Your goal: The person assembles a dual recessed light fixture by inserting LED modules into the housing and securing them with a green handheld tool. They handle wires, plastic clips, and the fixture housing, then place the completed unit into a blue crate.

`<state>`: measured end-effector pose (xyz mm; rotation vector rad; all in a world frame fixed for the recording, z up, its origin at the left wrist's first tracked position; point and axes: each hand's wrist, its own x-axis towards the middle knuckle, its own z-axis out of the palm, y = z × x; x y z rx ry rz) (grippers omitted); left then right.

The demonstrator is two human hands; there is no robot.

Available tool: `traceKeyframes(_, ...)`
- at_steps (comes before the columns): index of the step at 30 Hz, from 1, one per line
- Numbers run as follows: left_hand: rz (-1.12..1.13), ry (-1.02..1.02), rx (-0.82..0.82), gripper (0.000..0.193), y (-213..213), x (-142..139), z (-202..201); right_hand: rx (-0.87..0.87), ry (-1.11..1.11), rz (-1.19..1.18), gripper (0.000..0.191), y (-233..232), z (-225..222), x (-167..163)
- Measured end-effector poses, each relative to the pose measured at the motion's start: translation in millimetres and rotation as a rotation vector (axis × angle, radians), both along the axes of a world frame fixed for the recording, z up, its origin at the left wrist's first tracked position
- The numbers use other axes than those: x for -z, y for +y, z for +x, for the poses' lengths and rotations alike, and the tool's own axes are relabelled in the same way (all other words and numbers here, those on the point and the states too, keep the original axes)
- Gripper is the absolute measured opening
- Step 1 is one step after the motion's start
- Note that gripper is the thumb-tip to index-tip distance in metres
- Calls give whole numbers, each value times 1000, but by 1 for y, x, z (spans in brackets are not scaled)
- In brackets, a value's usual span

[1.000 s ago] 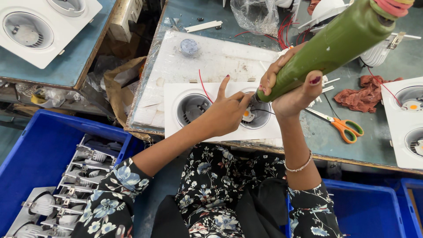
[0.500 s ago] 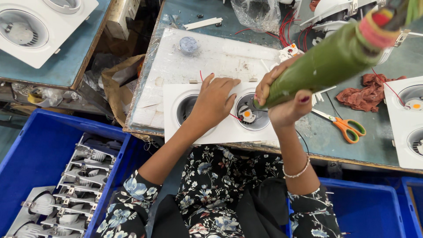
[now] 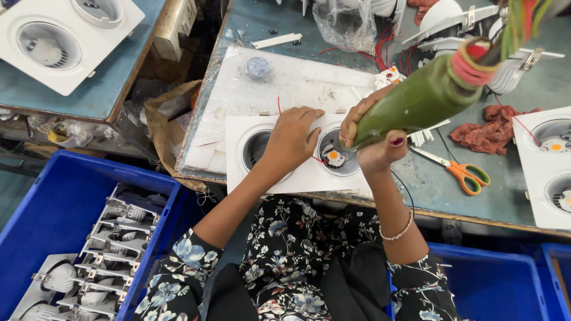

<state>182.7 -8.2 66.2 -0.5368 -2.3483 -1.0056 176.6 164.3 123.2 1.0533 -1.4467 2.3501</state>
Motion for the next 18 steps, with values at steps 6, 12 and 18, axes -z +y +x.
traceKeyframes(6,26,4,13,30,-2,1,-3,8,-56,-54,77,12,-14,-17)
traceKeyframes(12,45,8,11,30,-1,2,-1,115,-86,-83,79,38,-14,-22)
traceKeyframes(18,45,-18,10,30,-1,0,2,132,-75,-49,81,44,-13,-12)
